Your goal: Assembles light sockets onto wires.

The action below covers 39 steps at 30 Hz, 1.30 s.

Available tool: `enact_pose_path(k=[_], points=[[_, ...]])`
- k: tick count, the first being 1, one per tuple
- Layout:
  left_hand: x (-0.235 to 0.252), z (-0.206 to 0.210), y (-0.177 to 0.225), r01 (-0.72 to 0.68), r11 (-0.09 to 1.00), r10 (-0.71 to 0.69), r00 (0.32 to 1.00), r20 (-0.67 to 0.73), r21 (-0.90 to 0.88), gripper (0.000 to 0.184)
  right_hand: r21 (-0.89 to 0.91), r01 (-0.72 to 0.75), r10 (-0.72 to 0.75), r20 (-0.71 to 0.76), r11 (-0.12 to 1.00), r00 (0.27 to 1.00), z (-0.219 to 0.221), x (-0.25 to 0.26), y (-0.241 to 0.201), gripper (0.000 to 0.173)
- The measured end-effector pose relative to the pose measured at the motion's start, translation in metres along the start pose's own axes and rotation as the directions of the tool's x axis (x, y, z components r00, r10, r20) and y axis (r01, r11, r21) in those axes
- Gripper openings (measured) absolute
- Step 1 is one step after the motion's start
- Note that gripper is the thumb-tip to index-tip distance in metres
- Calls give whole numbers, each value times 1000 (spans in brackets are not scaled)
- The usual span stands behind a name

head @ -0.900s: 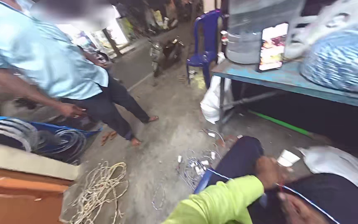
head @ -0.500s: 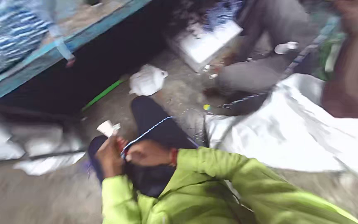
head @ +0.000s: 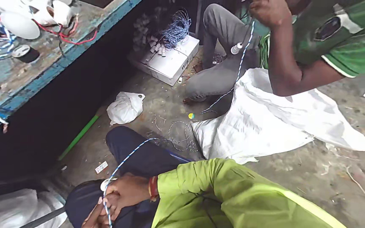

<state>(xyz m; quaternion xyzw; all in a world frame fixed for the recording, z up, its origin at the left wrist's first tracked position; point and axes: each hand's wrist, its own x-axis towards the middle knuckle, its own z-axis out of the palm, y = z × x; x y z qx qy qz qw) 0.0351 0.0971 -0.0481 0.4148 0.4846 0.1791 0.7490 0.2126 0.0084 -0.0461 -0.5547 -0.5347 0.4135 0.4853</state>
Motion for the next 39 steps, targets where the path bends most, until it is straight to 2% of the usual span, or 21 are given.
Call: enact_pose_path(k=[3, 5, 9, 10, 13, 16, 21, 28, 30, 35, 39], points=[[0, 12, -14, -14, 1000, 14, 999, -29, 11, 31, -2, -45, 45, -20, 999, 999, -1, -13, -2, 20], [-17, 14, -20, -35, 995, 27, 996, -82, -94, 28, 27, -31, 32, -31, 999, 999, 12, -20, -5, 20], [-12, 21, -9, -133, 981, 105, 976, -192, -138, 24, -299, 142, -146, 11, 944, 989, 19, 0, 8, 26], [-6, 23, -13, -167, 974, 134, 969, -206, -154, 25, -365, 146, -143, 35, 919, 989, 17, 1, 10, 27], [2, 31, -27, -238, 946, 185, 953, -239, -218, 23, -481, 55, -1, 112, 875, 994, 10, 2, 1, 29], [5, 31, -33, -232, 926, 153, 952, -266, -297, 25, -525, -9, 96, 140, 851, 985, 7, 5, -2, 31], [1, 28, -27, -122, 888, 19, 973, -230, -444, 31, -515, 9, 90, 168, 857, 982, 7, 4, 7, 30], [10, 24, -30, -111, 817, -15, 977, -214, -566, 29, -590, 29, 124, 218, 807, 968, 9, 3, -5, 34], [11, 21, -29, -87, 822, 2, 989, -151, -563, 31, -600, 16, 145, 220, 800, 965, 10, 1, -10, 34], [9, 10, -28, -61, 825, 109, 993, 53, -561, 21, -570, -17, 124, 149, 822, 981, 9, 2, -6, 31], [-7, 16, -33, -156, 900, 162, 987, -21, -408, 19, -565, 23, 55, 120, 825, 991, 13, -7, -7, 33]])
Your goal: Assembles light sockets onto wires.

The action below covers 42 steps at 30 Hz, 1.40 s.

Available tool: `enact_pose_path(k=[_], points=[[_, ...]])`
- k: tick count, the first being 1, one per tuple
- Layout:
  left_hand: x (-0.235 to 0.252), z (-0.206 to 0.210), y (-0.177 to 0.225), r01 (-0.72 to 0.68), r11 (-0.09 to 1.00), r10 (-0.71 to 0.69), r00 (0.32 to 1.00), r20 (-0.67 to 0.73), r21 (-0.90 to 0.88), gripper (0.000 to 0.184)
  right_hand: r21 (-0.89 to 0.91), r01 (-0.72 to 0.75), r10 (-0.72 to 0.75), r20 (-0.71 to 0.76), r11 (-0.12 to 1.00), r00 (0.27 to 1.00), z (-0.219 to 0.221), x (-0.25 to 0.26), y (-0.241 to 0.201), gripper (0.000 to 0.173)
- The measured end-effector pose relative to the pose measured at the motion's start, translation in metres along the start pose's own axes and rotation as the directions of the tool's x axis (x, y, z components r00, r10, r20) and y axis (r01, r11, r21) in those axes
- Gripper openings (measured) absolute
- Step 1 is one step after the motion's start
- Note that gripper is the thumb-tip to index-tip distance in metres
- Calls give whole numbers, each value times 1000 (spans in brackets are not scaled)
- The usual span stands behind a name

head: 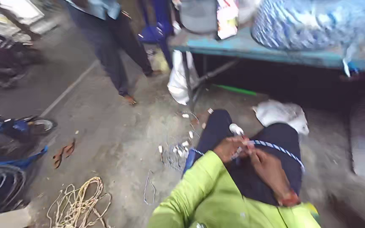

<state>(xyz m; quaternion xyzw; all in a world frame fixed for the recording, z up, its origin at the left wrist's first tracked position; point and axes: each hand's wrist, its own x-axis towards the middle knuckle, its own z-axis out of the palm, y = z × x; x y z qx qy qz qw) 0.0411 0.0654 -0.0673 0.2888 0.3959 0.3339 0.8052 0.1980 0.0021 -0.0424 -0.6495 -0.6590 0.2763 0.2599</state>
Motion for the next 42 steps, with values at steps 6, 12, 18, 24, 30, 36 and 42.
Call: enact_pose_path(k=[6, 12, 18, 24, 30, 36, 42], points=[[8, -3, -1, -2, 1000, 1, 994, 107, 5, 49, 87, -116, 113, 38, 989, 993, -4, 9, 5, 32], [6, -5, -1, -68, 997, 73, 987, 140, -40, 56, 349, -100, 175, -190, 932, 966, -5, 3, 9, 24], [-4, -2, -5, -109, 993, 94, 971, 222, 55, 43, 87, 163, -91, -541, 983, 836, -19, 7, 21, 23], [-1, 2, -5, -170, 980, 174, 984, -34, 102, 31, 353, 111, -9, -281, 929, 960, -29, 5, 24, 17], [-3, 2, -4, -143, 987, 149, 986, -74, 78, 24, 233, 169, -126, -189, 958, 974, -15, 1, 24, 57], [-5, 2, -4, -89, 994, 92, 995, -45, 67, 22, 214, 363, -292, -302, 907, 908, -8, 0, 31, 22], [-10, 12, -9, -273, 710, 419, 905, -77, 649, 29, 130, 392, -310, -412, 911, 857, -4, -2, 31, 17]])
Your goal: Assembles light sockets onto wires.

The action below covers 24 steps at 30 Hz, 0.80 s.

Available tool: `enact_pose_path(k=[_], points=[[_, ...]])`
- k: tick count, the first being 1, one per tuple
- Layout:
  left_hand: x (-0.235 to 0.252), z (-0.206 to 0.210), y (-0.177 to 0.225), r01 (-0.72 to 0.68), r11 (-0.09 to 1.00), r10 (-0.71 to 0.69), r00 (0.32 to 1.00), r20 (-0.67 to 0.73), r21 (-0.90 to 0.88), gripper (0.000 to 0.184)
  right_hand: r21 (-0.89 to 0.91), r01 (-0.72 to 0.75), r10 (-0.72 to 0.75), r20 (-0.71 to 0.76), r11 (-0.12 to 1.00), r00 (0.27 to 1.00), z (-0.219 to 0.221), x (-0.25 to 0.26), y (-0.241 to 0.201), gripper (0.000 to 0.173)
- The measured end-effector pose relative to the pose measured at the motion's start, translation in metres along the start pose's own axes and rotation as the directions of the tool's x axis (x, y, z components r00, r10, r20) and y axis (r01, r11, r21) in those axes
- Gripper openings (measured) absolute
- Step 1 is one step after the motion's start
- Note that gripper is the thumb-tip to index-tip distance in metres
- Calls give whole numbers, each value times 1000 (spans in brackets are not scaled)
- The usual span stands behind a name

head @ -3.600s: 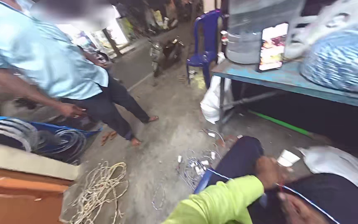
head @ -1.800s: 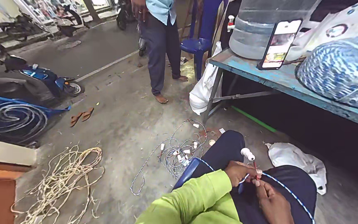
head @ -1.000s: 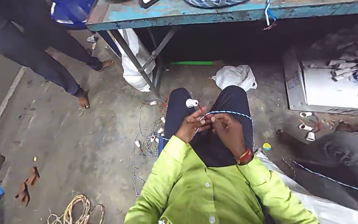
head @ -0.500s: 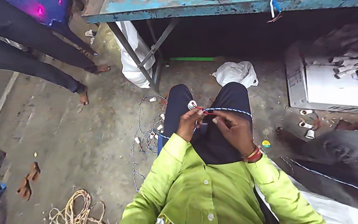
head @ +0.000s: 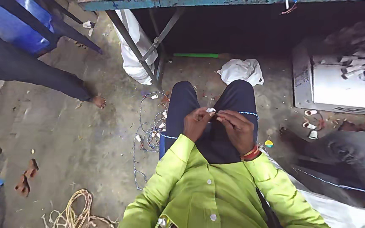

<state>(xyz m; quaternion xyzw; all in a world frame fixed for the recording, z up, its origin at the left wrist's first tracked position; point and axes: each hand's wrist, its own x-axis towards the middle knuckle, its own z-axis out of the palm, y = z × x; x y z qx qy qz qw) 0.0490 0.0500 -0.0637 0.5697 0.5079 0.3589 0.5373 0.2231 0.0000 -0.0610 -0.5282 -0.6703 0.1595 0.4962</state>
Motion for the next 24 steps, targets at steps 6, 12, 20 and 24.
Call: enact_pose_path(k=[6, 12, 20, 24], points=[[2, 8, -14, -447, 882, 430, 893, 135, 147, 27, -20, -84, 85, 43, 996, 995, -2, -1, 0, 20], [2, 14, -15, -466, 845, 450, 885, 123, 263, 23, -125, 56, -55, 7, 991, 998, 3, 1, 1, 23], [-3, 26, -7, -328, 855, 265, 942, 204, 402, 26, 22, -37, 40, -107, 999, 993, 4, -5, 2, 28], [-5, 32, 10, -178, 842, 77, 974, 213, 509, 28, -20, -27, 26, -50, 999, 998, 2, -6, 0, 28]])
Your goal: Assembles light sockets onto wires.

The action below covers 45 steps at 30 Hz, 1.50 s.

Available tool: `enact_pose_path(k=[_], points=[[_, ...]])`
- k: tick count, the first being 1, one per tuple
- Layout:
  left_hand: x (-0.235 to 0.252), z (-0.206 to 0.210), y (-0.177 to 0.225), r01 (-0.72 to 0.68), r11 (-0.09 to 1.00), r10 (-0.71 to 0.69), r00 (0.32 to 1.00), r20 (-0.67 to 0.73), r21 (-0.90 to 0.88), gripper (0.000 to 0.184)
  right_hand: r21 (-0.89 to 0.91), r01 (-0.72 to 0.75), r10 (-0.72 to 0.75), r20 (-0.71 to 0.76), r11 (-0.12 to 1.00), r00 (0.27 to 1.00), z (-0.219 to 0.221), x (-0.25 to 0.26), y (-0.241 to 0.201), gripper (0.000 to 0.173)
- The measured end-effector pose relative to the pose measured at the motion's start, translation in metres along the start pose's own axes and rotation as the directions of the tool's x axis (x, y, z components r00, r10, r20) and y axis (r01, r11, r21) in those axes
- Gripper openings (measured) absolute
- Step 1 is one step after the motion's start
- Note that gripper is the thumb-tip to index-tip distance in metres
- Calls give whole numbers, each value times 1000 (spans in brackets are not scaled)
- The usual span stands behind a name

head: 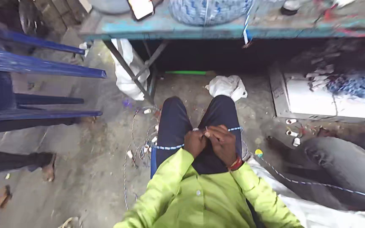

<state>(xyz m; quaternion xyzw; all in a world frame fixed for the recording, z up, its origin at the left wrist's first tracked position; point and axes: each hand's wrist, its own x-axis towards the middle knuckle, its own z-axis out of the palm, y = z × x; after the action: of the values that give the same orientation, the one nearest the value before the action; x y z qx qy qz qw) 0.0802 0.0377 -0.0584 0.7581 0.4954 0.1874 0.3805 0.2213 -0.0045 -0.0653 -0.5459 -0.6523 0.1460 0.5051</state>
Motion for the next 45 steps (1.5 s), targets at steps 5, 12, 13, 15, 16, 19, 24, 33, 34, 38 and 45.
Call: enact_pose_path(k=[5, 12, 13, 15, 16, 19, 24, 33, 34, 38, 45], points=[[12, 10, -27, -200, 963, 179, 976, -128, -180, 13, 253, -304, 305, 35, 919, 952, 3, 7, -2, 17], [-3, -40, -26, -38, 993, 46, 996, 72, -108, 31, 375, -341, 359, 22, 862, 933, -6, 15, 4, 21], [-4, -52, -29, -4, 987, 27, 989, 144, -161, 25, 394, -348, 368, 25, 851, 929, -6, 14, 5, 22], [-4, -71, -35, 92, 949, 4, 952, 305, -300, 23, 416, -358, 380, 32, 836, 924, -4, 12, 3, 22], [-3, -76, -38, 137, 935, -3, 925, 380, -327, 24, 415, -358, 378, 35, 836, 925, -3, 11, 1, 21], [0, -78, -40, 249, 922, -45, 831, 554, -298, 28, 411, -350, 369, 37, 842, 929, -3, 13, -3, 21], [0, -77, -45, 452, 693, 40, 753, 656, -562, 31, 415, -363, 371, 65, 835, 927, -7, 14, -4, 27], [-9, -85, -52, 477, 490, 213, 747, 630, -730, 38, -14, 182, -182, -92, 983, 979, -10, -4, -2, 11], [-9, -86, -50, 478, 489, 221, 741, 634, -729, 38, -34, 262, -263, -46, 965, 964, -11, -3, -5, 7], [-14, -87, -40, 484, 486, 220, 738, 637, -728, 36, -46, 328, -316, 177, 943, 932, -11, -1, -5, 20], [-26, -91, -31, 503, 437, 206, 751, 628, -745, 29, -67, 414, -384, 266, 908, 884, -15, 5, -1, 15]])
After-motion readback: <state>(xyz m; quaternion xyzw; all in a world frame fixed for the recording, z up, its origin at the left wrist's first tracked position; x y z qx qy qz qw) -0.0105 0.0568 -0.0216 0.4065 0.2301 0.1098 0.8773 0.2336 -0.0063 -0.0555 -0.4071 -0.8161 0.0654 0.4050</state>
